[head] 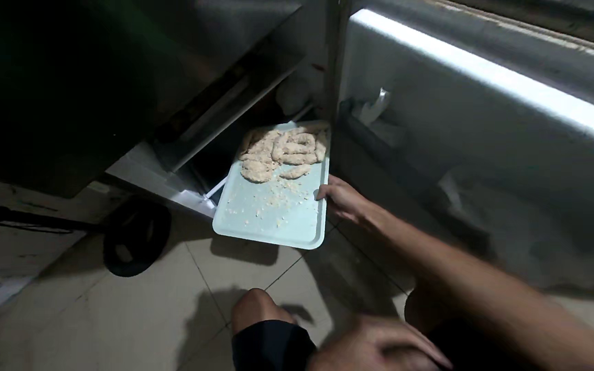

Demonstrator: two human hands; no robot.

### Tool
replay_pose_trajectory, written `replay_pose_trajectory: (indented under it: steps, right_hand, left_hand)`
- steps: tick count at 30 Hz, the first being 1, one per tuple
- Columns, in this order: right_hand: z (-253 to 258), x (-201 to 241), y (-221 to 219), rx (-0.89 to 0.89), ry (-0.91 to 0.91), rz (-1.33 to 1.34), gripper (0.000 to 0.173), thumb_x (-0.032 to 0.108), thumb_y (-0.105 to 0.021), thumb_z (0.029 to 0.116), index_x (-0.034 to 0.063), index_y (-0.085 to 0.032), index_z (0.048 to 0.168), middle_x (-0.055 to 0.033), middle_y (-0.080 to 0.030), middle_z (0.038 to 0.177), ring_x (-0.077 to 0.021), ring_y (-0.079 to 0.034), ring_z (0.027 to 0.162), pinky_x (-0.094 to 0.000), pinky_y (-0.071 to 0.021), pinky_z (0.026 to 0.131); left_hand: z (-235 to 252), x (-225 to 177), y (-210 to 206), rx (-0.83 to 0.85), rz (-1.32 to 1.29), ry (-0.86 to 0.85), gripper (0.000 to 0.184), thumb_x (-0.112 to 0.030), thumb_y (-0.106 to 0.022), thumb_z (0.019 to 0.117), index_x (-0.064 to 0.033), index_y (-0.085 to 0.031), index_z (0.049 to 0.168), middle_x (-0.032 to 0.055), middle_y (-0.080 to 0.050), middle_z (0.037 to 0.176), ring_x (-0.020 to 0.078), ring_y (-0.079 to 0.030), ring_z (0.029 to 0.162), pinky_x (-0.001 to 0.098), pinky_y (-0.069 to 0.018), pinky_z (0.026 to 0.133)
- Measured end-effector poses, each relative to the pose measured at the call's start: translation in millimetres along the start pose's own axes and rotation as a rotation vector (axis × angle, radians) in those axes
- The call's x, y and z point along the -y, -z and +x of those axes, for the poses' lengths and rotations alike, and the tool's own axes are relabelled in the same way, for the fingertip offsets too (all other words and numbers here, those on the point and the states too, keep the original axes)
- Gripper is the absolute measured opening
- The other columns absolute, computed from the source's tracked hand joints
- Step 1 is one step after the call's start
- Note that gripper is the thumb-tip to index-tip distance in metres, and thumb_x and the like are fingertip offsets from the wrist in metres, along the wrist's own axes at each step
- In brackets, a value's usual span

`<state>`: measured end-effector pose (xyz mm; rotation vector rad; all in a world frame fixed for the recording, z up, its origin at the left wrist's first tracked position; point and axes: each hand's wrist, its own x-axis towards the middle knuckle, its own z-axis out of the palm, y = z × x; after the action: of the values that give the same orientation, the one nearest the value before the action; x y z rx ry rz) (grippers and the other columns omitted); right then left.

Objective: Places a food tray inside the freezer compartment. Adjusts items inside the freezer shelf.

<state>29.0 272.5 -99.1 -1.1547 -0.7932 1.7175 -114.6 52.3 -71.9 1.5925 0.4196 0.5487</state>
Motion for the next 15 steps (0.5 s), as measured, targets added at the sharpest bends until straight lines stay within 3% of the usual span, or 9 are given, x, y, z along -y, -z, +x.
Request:
replay_pose_trajectory:
  steps: [2,3,5,7,9,13,15]
  right_hand:
    - [7.0,3.0,4.6,0.034,-0.032,-0.074,0.041,0.003,-0.056,0.0919,0.0117,-0.053,0.132,-0.0061,-0.069,0.103,-0.0135,-0.068,0.08,-0.0304,-0.0579,0.066]
    - [11.4,5.3,4.8,0.049,-0.038,-0.101,0.039,0.005,-0.056,0.0925,0.0119,-0.054,0.131,-0.0054,-0.069,0.101,-0.0123,-0.067,0.078,-0.0292,-0.057,0.064]
    - [24.5,7.4,3.3,0.067,-0.05,-0.106,0.039,0.005,-0.056,0.0912,0.0107,-0.054,0.13,-0.0058,-0.067,0.1,-0.0122,-0.066,0.078,-0.0294,-0.056,0.064]
    - [49.4,8.6,0.6,0.105,-0.065,-0.08,0.041,0.002,-0.056,0.0892,0.0075,-0.053,0.13,-0.0082,-0.067,0.1,-0.0148,-0.067,0.081,-0.033,-0.0581,0.068]
    - [70.2,12.5,-2.9,0.127,-0.07,-0.156,0.042,0.003,-0.057,0.0884,0.0073,-0.054,0.13,-0.0071,-0.066,0.096,-0.0136,-0.065,0.077,-0.0321,-0.057,0.066]
    - [108.7,15.8,-13.5,0.144,-0.076,-0.221,0.033,0.006,-0.058,0.0907,0.0063,-0.057,0.124,-0.0081,-0.064,0.096,-0.0155,-0.063,0.078,-0.0344,-0.0555,0.067]
    - [119.7,15.9,-18.9,0.083,-0.035,-0.102,0.035,0.015,-0.056,0.0956,0.0087,-0.059,0.13,-0.0091,-0.068,0.101,-0.0177,-0.067,0.084,-0.0368,-0.058,0.071]
  left_hand:
    - [-24.2,14.8,59.4,-0.561,-0.095,0.198,0.023,-0.012,-0.053,0.1042,0.0065,-0.065,0.109,0.0101,-0.072,0.102,0.0159,-0.071,0.09,0.033,-0.0614,0.082]
    - [-29.0,24.3,83.7,-0.871,-0.096,0.319,0.027,-0.014,-0.047,0.1067,0.0073,-0.058,0.117,0.0121,-0.069,0.099,0.0162,-0.069,0.082,0.0315,-0.0596,0.072]
    - [-31.5,38.2,126.5,-1.28,-0.191,0.488,0.046,-0.029,-0.039,0.1125,0.002,-0.038,0.146,0.0222,-0.062,0.121,0.0262,-0.07,0.088,0.0378,-0.0591,0.072]
    - [-29.5,38.8,151.2,-1.41,-0.412,0.481,0.062,-0.044,-0.037,0.1112,-0.0068,-0.024,0.159,0.0268,-0.049,0.145,0.0372,-0.068,0.108,0.0477,-0.0608,0.085]
    - [-19.1,35.0,161.8,-1.408,-0.577,0.389,0.065,-0.047,-0.039,0.1098,-0.0048,-0.028,0.158,0.0255,-0.045,0.151,0.0385,-0.065,0.12,0.0486,-0.0593,0.095]
    - [12.6,37.4,176.0,-1.495,-0.717,0.269,0.044,-0.02,-0.041,0.1116,0.0009,-0.035,0.15,0.0241,-0.051,0.144,0.0349,-0.062,0.122,0.0449,-0.0566,0.098]
    - [25.8,40.8,183.5,-1.506,-0.728,0.183,0.042,-0.016,-0.039,0.1116,0.0015,-0.034,0.149,0.0238,-0.052,0.142,0.0334,-0.063,0.121,0.044,-0.0565,0.099]
